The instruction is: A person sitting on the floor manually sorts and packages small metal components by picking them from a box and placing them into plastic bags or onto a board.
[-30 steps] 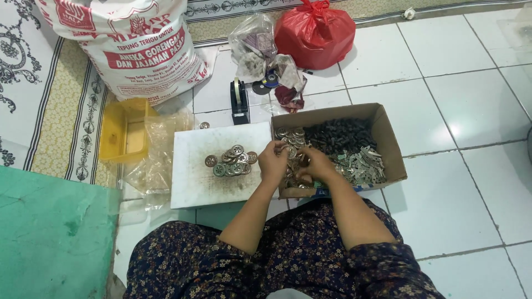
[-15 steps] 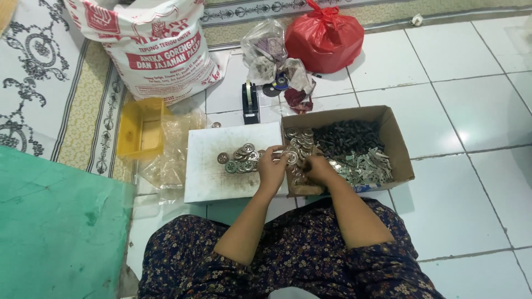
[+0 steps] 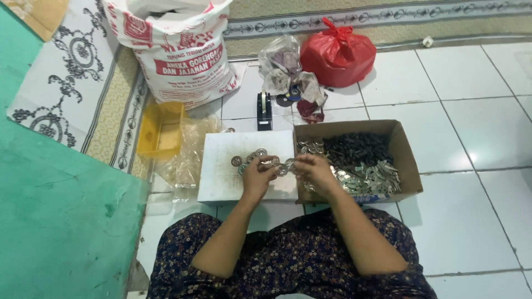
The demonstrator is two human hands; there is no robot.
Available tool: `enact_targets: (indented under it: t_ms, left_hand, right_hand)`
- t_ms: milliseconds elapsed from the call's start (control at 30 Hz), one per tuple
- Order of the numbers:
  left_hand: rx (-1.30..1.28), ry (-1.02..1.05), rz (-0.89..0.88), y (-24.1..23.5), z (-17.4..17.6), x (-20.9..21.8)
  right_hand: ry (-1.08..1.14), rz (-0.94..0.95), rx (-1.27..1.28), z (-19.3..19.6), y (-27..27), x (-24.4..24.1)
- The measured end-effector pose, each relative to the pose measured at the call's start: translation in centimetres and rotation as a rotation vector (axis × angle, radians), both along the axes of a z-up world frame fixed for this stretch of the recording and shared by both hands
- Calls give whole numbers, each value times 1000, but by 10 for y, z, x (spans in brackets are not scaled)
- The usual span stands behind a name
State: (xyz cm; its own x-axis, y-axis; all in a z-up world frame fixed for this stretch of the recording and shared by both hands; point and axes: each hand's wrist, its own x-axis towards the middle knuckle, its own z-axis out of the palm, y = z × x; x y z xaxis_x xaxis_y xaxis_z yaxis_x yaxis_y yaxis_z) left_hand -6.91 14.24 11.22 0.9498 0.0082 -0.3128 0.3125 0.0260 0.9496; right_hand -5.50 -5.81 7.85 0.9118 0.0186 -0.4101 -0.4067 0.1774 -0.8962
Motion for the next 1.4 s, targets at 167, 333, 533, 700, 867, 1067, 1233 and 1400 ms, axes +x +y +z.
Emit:
enact_targets:
  t_ms: [167,333,533,700,867,1067,1233,1400]
  left_hand:
    - [57,-49,75,35,25,-3]
    - [107,-44,142,65,-1,-1]
    - [158,-54,186,81,-42,16]
    - [533,-122,141,90,-32,22]
    - [630,-181,177,104,-64,26]
    - [578,-200,177,85,-43,17]
    - [651,-461,63,45,-42,19]
    - [615,-709,-169,-21,-52,19]
  right_hand:
    - [-37,3,-12,-19,53,9]
    - [-39,62,-45,-43,92,26]
    - [-50,103,-251,-50,112,40]
    - [-230,133,-623,-16,118,36]
    - [-262,156,-688,-13,101,38]
    - [-224,71,-589,12,46,30]
    - [-169,47,-767,11,-22,32]
    - [-101,16,-742,-21,-68,23]
